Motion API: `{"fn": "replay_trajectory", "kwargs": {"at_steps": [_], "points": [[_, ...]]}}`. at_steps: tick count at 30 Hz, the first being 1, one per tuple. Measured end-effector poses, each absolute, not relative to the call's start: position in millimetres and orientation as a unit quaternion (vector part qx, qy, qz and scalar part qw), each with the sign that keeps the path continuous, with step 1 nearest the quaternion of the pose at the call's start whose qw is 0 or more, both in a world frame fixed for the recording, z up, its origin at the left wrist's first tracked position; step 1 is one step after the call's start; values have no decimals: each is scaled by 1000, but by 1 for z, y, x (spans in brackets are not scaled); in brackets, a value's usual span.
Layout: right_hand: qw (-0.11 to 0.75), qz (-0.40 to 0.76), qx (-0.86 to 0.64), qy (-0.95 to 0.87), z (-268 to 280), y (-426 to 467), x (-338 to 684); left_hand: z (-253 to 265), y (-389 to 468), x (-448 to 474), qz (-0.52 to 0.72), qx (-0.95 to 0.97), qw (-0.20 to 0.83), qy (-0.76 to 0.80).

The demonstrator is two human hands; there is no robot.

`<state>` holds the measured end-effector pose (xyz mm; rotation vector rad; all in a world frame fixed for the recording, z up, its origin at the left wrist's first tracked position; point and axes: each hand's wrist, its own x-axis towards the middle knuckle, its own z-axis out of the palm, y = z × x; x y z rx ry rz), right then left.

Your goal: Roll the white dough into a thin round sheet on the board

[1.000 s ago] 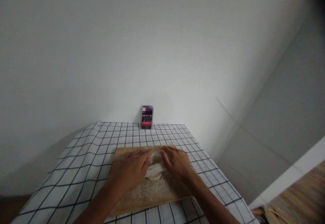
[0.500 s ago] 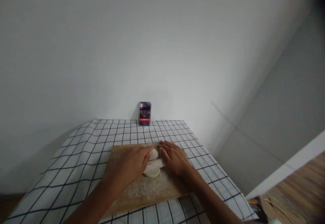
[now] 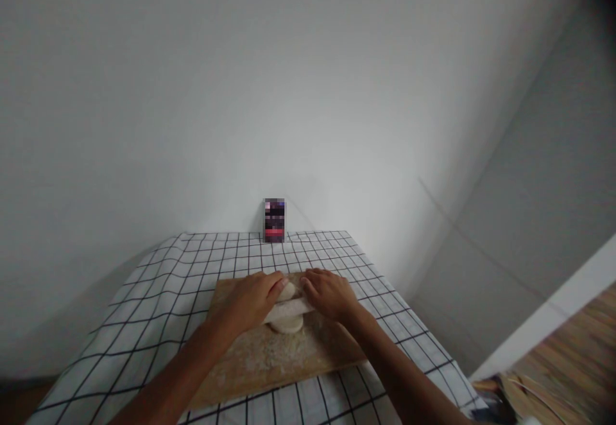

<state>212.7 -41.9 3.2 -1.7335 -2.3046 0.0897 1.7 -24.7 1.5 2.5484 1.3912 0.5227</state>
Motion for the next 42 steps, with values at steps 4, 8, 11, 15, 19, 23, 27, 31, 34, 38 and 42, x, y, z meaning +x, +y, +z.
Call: {"fn": "replay_trajectory", "kwargs": {"at_steps": [4,8,11,15,19,23,27,31,34,38,42], "points": [[144,23,-605,-783,-1,-49,212,-3,-28,1,192,860,104,460],[175,7,-602,-779,-10,-70,213,-10,-40,2,201,851,50,483],[185,-10,-607,-773,-16,-88,211,-14,-51,3,202,836,-4,511],[201,-7,-618,-760,-20,-109,211,-17,-67,2,227,817,-58,526],[212,18,-611,-763,-19,-118,213,-16,-64,1,225,811,-41,538],[216,25,-616,-757,-16,-110,212,-13,-33,5,186,817,-12,545],[214,13,-636,-741,-17,-101,209,-6,-3,14,162,811,28,562],[195,12,-647,-737,-16,-100,208,-2,13,17,160,824,51,541],[172,10,-659,-732,-12,-100,206,-8,19,13,158,830,75,529],[147,11,-674,-724,-6,-99,203,-22,26,6,154,839,93,514],[146,-1,-672,-726,0,-102,200,-31,25,2,158,847,83,501]]}}
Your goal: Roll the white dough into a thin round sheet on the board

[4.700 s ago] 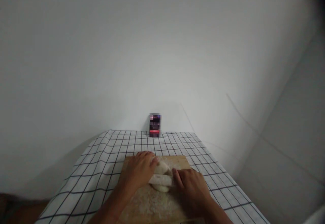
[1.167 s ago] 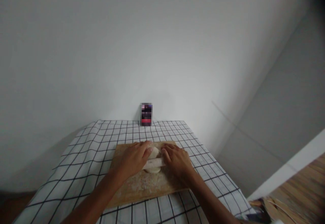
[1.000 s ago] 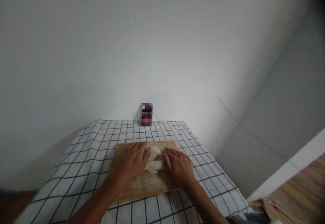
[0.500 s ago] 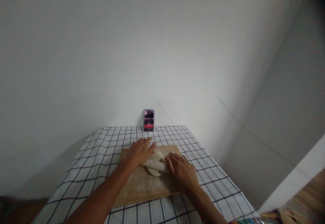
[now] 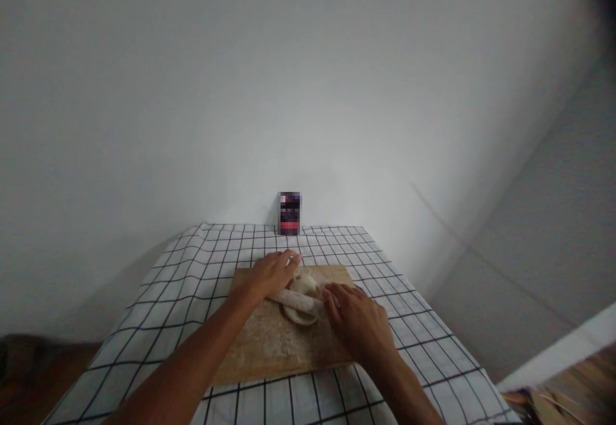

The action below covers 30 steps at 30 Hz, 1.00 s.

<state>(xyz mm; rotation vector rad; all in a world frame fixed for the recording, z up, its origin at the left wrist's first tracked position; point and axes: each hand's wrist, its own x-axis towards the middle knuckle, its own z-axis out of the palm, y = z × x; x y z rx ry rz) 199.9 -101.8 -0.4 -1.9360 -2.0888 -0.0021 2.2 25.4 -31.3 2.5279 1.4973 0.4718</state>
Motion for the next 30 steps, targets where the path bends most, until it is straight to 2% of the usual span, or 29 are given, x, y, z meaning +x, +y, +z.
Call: {"fn": "replay_trajectory", "kwargs": {"at_steps": [6,12,19,30], "points": [[158,14,-677,-719,3,-111,196,-21,-3,3,159,828,38,537],[195,15,-642,-742,-16,-119,200,-11,-31,4,152,807,-8,571],[225,-2,-637,-738,-36,-102,209,-12,-5,20,153,802,-34,576],[201,-41,-649,-732,-26,-98,207,-14,19,19,155,792,90,583]]}}
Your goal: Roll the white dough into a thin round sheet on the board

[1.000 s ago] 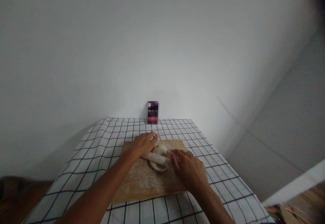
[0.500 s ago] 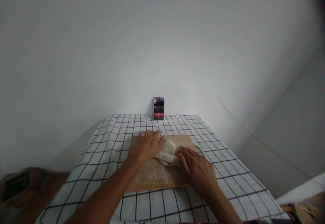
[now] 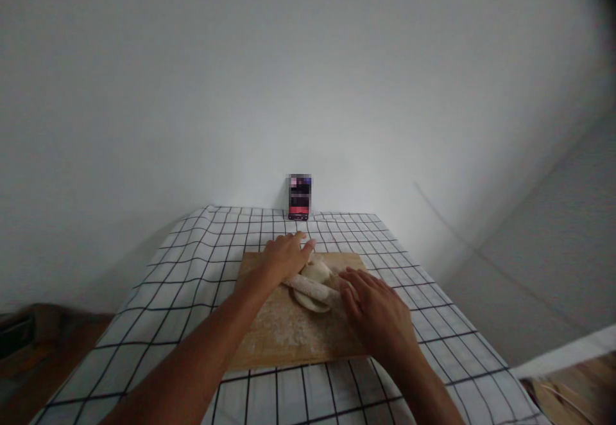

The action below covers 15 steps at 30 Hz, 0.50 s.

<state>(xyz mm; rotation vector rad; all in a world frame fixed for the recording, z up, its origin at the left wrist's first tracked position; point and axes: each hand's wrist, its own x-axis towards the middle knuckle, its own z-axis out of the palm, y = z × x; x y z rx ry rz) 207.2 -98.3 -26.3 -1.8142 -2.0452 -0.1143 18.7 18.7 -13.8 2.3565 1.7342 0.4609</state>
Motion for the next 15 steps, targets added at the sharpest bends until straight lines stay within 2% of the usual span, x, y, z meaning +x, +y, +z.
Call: {"fn": "replay_trajectory", "kwargs": {"at_steps": [6,15], "points": [[202,-54,-644,-736,-13,-98,202,-22,5,13,173,787,59,589],[208,-28,-643,-737,-22,-104,205,-14,-32,10,176,783,1,597]]}}
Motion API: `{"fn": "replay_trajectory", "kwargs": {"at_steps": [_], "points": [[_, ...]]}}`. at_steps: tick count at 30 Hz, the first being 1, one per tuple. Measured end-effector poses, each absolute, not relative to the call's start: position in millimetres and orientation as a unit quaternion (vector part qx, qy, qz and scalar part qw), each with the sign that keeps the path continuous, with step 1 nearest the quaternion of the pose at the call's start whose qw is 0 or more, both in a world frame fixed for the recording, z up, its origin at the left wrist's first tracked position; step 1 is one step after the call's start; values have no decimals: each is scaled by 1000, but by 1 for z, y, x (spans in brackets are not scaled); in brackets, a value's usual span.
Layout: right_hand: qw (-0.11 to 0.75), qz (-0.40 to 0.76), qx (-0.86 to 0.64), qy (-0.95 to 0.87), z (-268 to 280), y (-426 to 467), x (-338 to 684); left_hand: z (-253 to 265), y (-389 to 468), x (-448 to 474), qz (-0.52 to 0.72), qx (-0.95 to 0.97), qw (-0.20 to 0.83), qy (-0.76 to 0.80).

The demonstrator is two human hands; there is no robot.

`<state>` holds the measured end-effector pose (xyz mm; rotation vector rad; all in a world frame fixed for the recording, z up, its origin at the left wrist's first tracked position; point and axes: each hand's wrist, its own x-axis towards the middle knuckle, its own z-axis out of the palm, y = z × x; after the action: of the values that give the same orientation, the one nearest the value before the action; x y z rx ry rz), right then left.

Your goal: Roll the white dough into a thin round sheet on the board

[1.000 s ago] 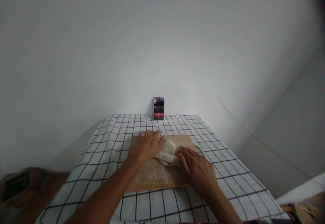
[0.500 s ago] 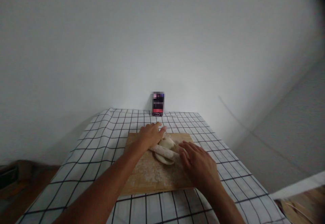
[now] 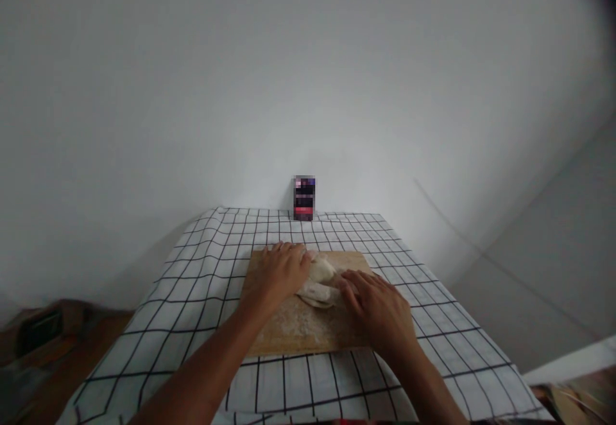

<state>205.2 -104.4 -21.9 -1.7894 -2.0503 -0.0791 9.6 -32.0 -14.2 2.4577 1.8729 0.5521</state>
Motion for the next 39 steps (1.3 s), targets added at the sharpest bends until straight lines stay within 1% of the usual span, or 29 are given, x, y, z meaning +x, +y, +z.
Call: {"fn": "replay_trajectory", "kwargs": {"at_steps": [9,16,21,25,31,34,36,39], "points": [[234,-14,-628,-742,-23,-125,199,-17,-66,1,194,783,-30,590],[260,-6,-600,-756,-38,-135,205,-22,-79,-2,202,791,-62,575],[215,-14,-611,-762,-32,-107,211,-14,-65,6,173,780,-60,599],[158,-8,-630,-760,-12,-76,211,0,-43,17,141,755,-14,641],[93,15,-639,-763,6,-35,212,8,-26,21,146,732,22,666],[89,45,-627,-773,-1,-23,217,6,-27,23,134,733,18,666],[107,55,-609,-784,-11,-19,222,3,-28,27,138,740,-4,658],[142,38,-581,-801,-24,-20,229,0,-30,32,149,750,-46,643]]}}
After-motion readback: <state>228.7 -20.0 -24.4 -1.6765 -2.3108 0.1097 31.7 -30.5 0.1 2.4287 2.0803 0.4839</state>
